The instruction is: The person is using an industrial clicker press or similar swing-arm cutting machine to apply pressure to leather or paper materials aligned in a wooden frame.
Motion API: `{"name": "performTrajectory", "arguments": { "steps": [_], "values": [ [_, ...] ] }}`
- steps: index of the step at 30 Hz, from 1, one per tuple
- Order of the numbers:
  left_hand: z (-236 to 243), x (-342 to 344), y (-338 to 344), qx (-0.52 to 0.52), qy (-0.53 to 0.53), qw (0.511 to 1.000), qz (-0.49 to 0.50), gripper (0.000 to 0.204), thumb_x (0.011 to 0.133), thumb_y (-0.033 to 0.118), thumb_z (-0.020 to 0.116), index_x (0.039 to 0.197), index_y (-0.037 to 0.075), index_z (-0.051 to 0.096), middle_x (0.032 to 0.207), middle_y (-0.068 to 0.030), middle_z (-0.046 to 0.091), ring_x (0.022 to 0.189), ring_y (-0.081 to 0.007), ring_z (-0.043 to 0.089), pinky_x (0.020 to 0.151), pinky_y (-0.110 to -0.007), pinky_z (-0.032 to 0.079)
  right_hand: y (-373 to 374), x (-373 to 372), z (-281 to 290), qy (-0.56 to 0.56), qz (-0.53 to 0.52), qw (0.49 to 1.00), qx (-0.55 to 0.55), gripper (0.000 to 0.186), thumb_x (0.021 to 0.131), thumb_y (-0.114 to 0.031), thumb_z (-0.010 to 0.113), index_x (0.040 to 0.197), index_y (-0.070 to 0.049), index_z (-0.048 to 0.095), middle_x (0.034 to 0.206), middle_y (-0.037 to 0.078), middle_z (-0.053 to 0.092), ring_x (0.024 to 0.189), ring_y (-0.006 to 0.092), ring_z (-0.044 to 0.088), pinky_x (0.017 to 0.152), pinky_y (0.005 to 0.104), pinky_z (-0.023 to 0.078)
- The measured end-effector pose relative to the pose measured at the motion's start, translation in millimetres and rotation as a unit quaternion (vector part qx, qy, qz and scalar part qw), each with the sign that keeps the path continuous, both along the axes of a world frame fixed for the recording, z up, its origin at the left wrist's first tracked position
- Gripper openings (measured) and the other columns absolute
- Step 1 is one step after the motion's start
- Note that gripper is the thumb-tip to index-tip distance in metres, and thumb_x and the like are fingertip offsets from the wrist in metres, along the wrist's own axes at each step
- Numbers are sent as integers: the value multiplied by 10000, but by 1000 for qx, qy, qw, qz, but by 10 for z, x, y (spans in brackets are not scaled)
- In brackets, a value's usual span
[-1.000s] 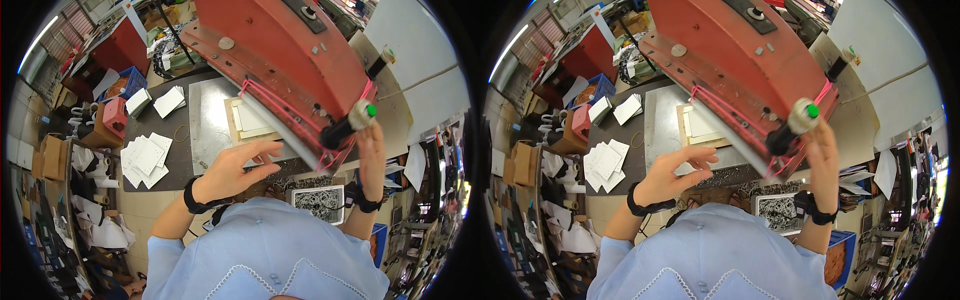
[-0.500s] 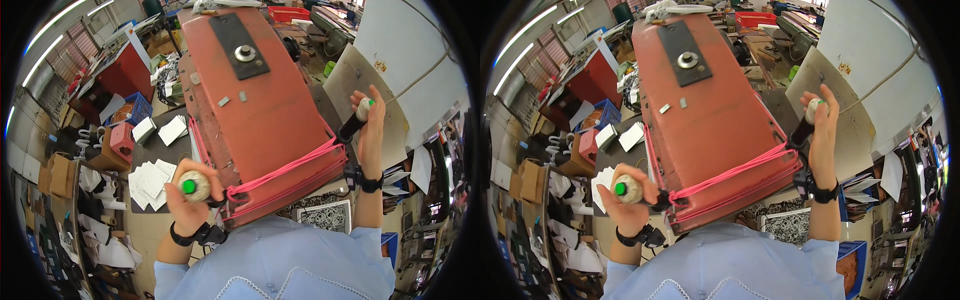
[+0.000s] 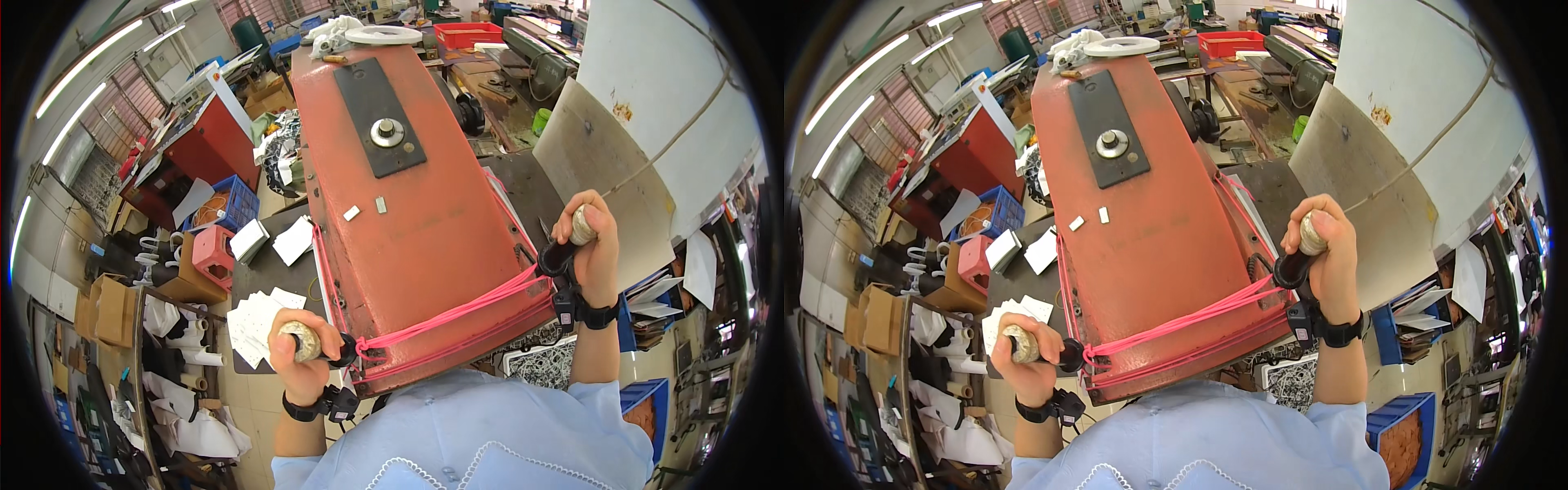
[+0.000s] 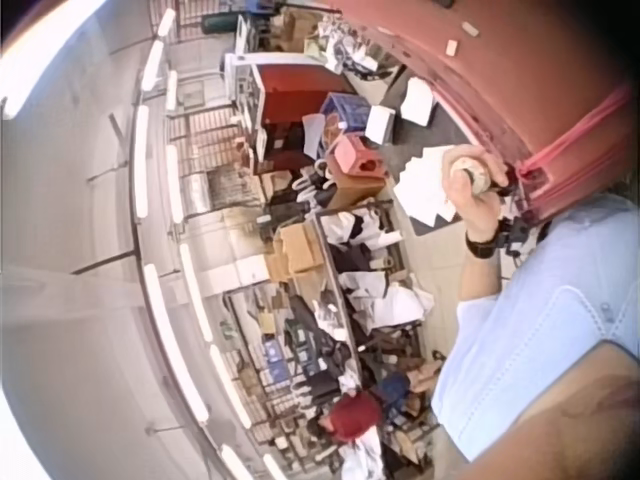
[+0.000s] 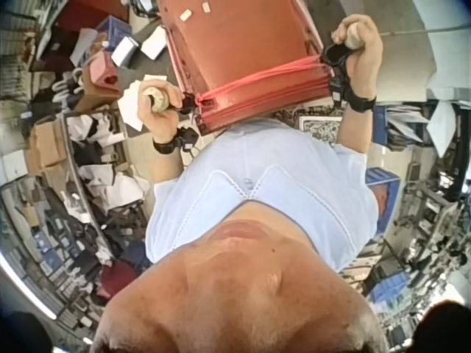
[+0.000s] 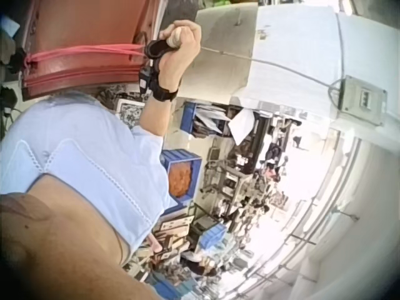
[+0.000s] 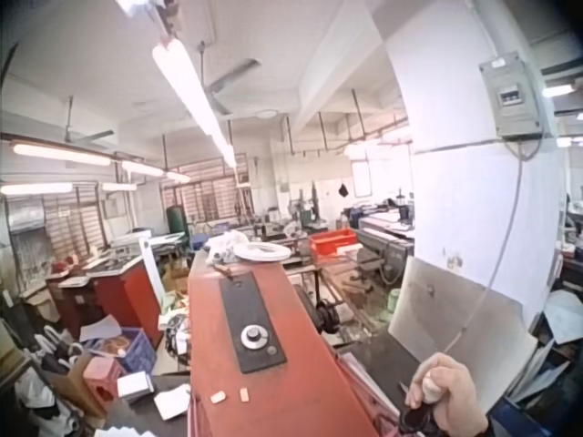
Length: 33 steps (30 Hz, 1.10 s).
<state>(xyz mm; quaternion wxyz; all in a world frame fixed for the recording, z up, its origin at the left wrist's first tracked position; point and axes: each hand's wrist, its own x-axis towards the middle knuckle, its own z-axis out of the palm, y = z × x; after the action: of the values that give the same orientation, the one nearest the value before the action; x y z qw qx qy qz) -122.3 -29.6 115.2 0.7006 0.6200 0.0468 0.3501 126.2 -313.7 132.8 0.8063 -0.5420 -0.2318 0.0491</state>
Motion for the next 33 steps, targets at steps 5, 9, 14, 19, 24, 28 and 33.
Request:
{"name": "performTrajectory", "arguments": {
  "steps": [5,9,14,19,24,28,33],
  "values": [
    [-106,6,-15,1,-1,1000,-6,439,982,470,394,951,47,506,564,-62,471,486,-165,456,538,-321,419,-17,37,-167,2,2,1000,0,277,905,-278,510,956,-13,572,697,75,574,651,147,549,691,294,472],
    [-119,-2,-27,1,8,1000,6,539,988,547,325,945,43,509,570,-62,479,497,-167,466,547,-317,419,-12,33,-177,-28,-14,999,-17,372,971,-342,506,1086,8,553,716,72,579,653,138,548,683,281,473],
    [-23,21,-51,-11,2,1000,2,709,964,685,223,945,36,509,580,-60,488,511,-170,478,556,-318,417,-57,97,-97,-73,20,996,-40,594,1013,-488,469,1294,35,461,708,59,576,644,120,541,675,271,470],
    [61,69,-197,4,20,998,-52,733,910,745,374,1003,27,495,692,-87,534,604,-183,522,641,-330,430,-145,309,-10,-82,24,996,-38,595,1024,-457,445,1347,42,449,681,44,561,628,119,530,671,277,458],
    [8,321,-356,13,-5,969,-246,813,898,570,627,1367,-33,351,1020,-149,587,898,-188,591,806,-327,488,-487,826,-11,-75,-14,996,-52,499,1039,-379,451,1326,24,514,828,66,625,794,143,593,786,290,470],
    [35,646,-661,109,-49,953,-277,859,903,360,694,1501,-24,212,1355,-195,505,1224,-288,518,1010,-380,420,-454,949,-26,-181,-387,887,-178,409,1032,-307,504,1285,7,575,1132,105,639,1048,169,585,940,314,444],
    [-83,805,-453,391,74,888,-231,632,858,176,739,1405,24,463,1410,-167,514,1298,-325,495,1078,-403,393,-225,111,-82,-195,-185,942,-201,450,1058,-345,428,1275,24,569,1236,136,625,1156,208,574,1025,344,409]
  ]
}}
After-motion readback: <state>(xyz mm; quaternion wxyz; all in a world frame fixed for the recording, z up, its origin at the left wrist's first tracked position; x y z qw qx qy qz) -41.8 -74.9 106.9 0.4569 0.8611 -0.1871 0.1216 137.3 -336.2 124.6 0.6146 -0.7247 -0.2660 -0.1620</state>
